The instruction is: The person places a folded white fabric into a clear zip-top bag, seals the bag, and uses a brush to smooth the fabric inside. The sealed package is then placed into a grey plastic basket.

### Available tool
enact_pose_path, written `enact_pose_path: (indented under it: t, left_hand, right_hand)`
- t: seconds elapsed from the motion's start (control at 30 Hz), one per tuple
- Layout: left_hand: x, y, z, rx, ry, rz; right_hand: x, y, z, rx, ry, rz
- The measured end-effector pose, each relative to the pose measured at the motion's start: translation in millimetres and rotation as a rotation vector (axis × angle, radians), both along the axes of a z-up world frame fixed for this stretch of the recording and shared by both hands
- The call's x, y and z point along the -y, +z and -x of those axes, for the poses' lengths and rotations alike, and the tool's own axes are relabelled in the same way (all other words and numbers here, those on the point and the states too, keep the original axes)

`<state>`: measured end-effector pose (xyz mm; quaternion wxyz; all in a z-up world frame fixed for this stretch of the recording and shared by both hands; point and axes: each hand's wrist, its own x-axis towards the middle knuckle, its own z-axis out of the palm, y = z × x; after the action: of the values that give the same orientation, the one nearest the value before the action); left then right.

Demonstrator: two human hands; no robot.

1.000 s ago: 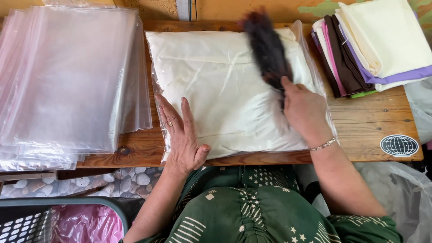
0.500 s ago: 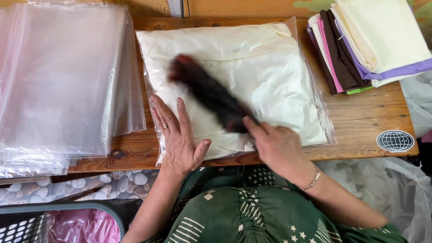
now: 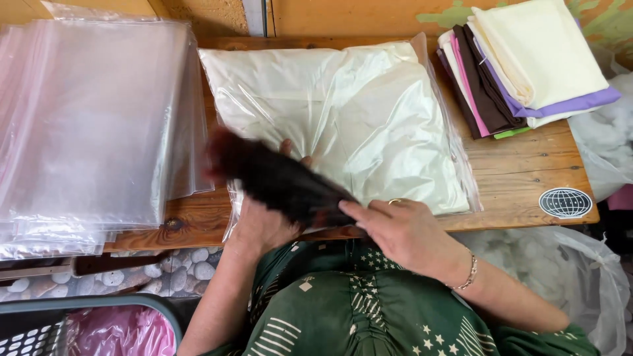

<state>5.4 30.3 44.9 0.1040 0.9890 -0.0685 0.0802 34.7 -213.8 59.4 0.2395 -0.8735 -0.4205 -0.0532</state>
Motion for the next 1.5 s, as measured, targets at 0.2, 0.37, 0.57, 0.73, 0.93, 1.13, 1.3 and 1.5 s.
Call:
enact_pose_path:
  t: [0.2, 0.37, 0.57, 0.73, 0.93, 1.13, 1.3, 1.5]
  left_hand:
    - [-10.7, -12.2, 6.4, 0.065, -0.036, 0.139]
    - [-4.6, 12.4, 7.6, 0.031, 0.014, 0.306]
    - [-1.2, -0.6, -2.1, 0.514, -0.015, 0.385]
    - [14.1, -22.5, -16.3, 0.441, -0.024, 0.285]
    - [20.4, -16.2, -15.7, 0.086, 0.073, 0.122]
    - [18.7, -23.8, -20.5, 0.136, 0.078, 0.136]
    - [15.8, -37.8, -20.4, 0.281, 0.084, 0.192]
    - [18.3, -28.5, -19.5, 0.218, 0.081, 0.149]
  right_hand:
    - [47.5, -13.4, -81.5, 0.298, -0.25, 0.469]
    - [117.6, -47.9, -139.1, 0.152, -0.6, 0.427]
    - [0.8, 7.9, -25.5, 0.29, -0.281, 0.11]
    - [-18.5, -19.1, 0.6, 0.246, -0.17, 0.315]
    - [75.9, -32.2, -51.7, 0.134, -0.643, 0.483]
    - [68.7, -36.0, -18.5, 0.343, -0.539, 0.162]
    - [35.0, -21.1, 23.1, 0.346, -0.244, 0.214]
    - [108.1, -33.9, -38.4, 0.175, -0.582, 0.418]
